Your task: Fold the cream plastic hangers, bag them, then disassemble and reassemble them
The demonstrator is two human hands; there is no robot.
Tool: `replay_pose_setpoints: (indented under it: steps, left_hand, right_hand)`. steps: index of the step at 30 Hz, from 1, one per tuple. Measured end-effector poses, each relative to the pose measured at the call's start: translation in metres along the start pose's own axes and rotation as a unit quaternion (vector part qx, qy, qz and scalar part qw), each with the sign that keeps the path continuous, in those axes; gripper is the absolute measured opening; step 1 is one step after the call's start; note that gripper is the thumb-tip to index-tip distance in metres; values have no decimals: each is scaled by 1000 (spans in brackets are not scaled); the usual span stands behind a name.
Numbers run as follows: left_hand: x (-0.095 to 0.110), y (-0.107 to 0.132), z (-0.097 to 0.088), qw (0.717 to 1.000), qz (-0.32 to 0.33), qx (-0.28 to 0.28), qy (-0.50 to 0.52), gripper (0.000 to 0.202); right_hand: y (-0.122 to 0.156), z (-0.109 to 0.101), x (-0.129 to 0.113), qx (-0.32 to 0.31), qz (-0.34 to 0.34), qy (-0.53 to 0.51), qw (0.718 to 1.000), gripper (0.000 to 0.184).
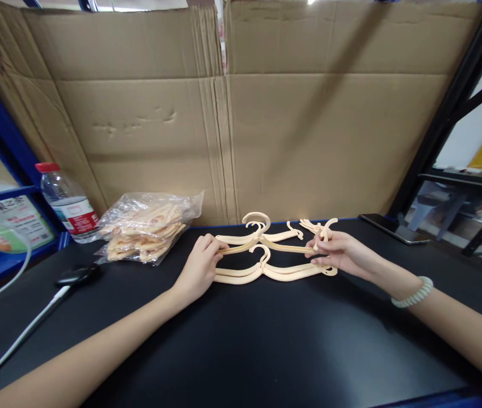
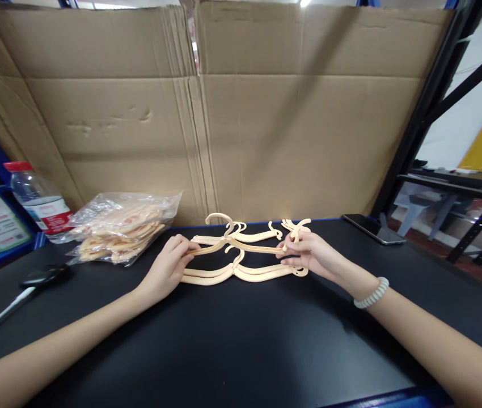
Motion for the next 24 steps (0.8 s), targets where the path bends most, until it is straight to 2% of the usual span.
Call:
replay_pose_setpoints:
  steps: [12,24]
  left_hand:
    - [4,-1,-2,1000,10,9,-6,18]
    - [7,-1,-2,1000,25,12,-9,20]
  right_hand:
    - [-1,2,5,-21,37,21,999,32]
    - [-3,0,8,76,-29,67,994,29]
Point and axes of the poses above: each hand's wrist, its own y-axis away from the middle knuckle, its own z-axis out of the palm, x = y × z, the point moved 3 cm from there along -y, towards the middle knuckle, and after that the axes turned 12 degrees about z, right-handed, at the moved point
